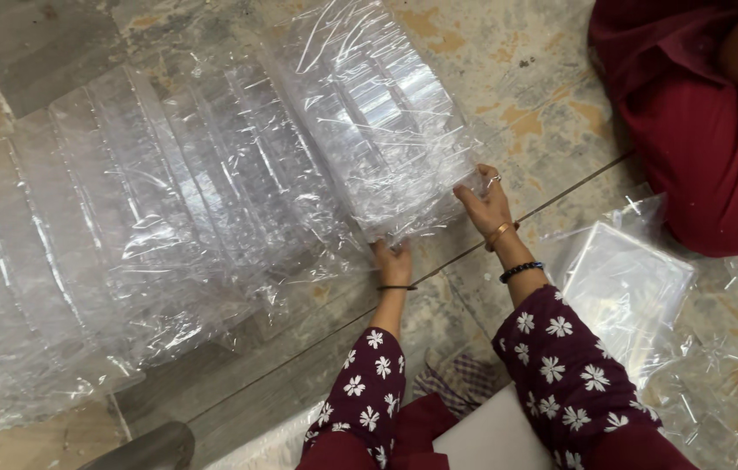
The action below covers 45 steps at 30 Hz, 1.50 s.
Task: The person sits on the floor and pulls clear plastic film off stacks of small transparent plastic boxes, using a small red cutting tool to slice the film and setting the unwrapped boxes aside with other unwrapped stacks.
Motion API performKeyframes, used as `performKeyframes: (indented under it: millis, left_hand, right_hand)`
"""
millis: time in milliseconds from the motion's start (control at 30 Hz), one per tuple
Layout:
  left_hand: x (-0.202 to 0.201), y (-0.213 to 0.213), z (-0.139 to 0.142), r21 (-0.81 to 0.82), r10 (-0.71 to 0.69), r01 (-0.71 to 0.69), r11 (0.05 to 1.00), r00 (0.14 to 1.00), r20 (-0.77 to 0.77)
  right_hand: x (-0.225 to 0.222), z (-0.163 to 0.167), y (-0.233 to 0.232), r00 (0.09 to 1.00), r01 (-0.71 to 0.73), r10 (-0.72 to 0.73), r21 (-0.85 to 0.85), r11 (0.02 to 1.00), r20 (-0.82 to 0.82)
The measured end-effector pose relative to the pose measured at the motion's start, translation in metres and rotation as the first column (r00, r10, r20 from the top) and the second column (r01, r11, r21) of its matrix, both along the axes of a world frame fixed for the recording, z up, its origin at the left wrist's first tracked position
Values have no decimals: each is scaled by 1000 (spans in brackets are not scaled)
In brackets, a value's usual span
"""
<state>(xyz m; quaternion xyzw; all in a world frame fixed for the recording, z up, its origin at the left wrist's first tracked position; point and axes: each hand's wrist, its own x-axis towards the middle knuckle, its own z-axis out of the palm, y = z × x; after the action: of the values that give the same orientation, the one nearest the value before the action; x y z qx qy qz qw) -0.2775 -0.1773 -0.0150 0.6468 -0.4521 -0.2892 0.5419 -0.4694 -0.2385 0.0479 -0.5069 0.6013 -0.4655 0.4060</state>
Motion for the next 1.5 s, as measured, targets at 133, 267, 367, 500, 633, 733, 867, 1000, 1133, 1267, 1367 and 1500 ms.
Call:
performKeyframes:
  millis: [133, 267, 367, 500, 633, 733, 867, 1000, 1133, 1267, 1367, 1500]
  left_hand:
    - [-2, -5, 7, 250, -71, 28, 968, 984, 163]
    - [-12, -22, 11, 26, -32, 25, 999, 944, 327]
    - [-15, -36, 10, 16, -65, 64, 998, 952, 299]
    - [-15, -45, 5, -48, -41, 65, 997, 920, 391]
    - [-15, -46, -8, 42, -84, 75, 996, 935, 345]
    - [-13, -45, -18, -102, 10, 37, 994, 904, 428]
    - [5, -41, -30, -14, 15, -10, 1000, 892, 452]
    - [24, -31, -32, -65, 114, -96, 993, 900, 421]
    - [23, -25, -35, -117, 184, -150, 982, 902, 390]
    - [19, -24, -36, -58, 215, -208, 976, 902, 375]
    - [23, -25, -31, -71, 184, -170, 983, 922, 342]
    - [27, -12, -15, -147, 140, -92, 985, 923, 359]
  right_hand:
    - [7, 3, -2, 982, 41, -48, 38, 998, 185]
    - [8, -2, -8, 983, 116, -122, 52, 992, 139]
    - [0, -10, -17, 971, 103, -147, -224, 969, -188]
    - [-9, -17, -31, 981, 28, -69, -225, 974, -179]
    - [-14, -21, -46, 998, -57, 58, -51, 997, 15]
    - [-8, -24, -56, 995, -86, 88, 31, 996, -48]
    - [18, -32, -65, 988, -152, 152, -17, 988, -13]
    - [42, -40, -67, 964, -264, 265, -100, 959, -10]
    - [50, -44, -67, 970, -239, 228, 138, 961, 87]
    - [50, -36, -67, 957, -281, 291, 262, 923, 1]
    - [47, -23, -68, 935, -343, 352, 147, 928, -39]
    - [31, -15, -43, 957, -233, 252, 136, 963, -146]
